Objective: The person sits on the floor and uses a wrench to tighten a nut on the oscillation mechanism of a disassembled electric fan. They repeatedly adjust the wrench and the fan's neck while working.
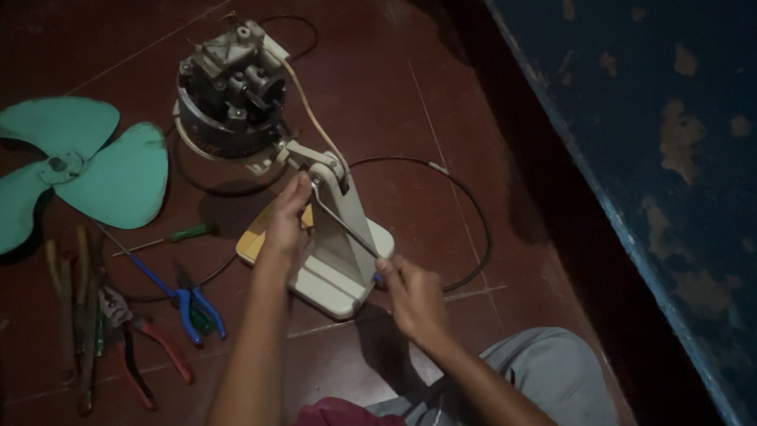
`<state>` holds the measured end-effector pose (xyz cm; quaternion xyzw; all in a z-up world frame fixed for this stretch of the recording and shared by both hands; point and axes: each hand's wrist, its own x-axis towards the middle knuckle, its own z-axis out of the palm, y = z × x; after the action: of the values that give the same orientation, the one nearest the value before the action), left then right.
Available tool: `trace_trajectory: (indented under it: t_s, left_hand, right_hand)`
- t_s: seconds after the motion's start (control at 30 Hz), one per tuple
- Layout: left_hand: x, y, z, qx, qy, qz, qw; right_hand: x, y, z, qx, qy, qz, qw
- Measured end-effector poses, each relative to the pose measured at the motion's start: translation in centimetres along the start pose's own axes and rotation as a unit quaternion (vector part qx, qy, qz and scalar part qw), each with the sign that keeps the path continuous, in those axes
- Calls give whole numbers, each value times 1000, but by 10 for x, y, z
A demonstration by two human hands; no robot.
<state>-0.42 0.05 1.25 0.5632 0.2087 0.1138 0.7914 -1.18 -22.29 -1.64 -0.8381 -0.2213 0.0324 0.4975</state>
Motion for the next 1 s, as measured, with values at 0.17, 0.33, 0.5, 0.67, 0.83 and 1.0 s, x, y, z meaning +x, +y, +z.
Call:
trace_trajectory:
  t_s: [0.17,0.33,0.5,0.67,0.83,1.0]
  left_hand:
    - [4,-2,-3,-80,-44,26,995]
    - [4,3,-2,-139,-59,9,989]
    - [-6,13,3,-149,-26,-39,988]
    - [-7,15,7,-106,-46,-4,993]
    - [-1,9,6,-62,-15,-10,998]
    - [6,-7,9,-16,44,-19,999]
  right_hand:
    - [-6,-20,-8,-35,15,-56,998]
    - [-2,-30,-20,-44,9,-33,998]
    - [9,-21,-24,-128,18,-76,989]
    - [15,-20,-27,-150,10,-51,987]
    - [24,-26,-41,-202,0,-107,973]
    - [30,-21,-44,-227,16,-108,968]
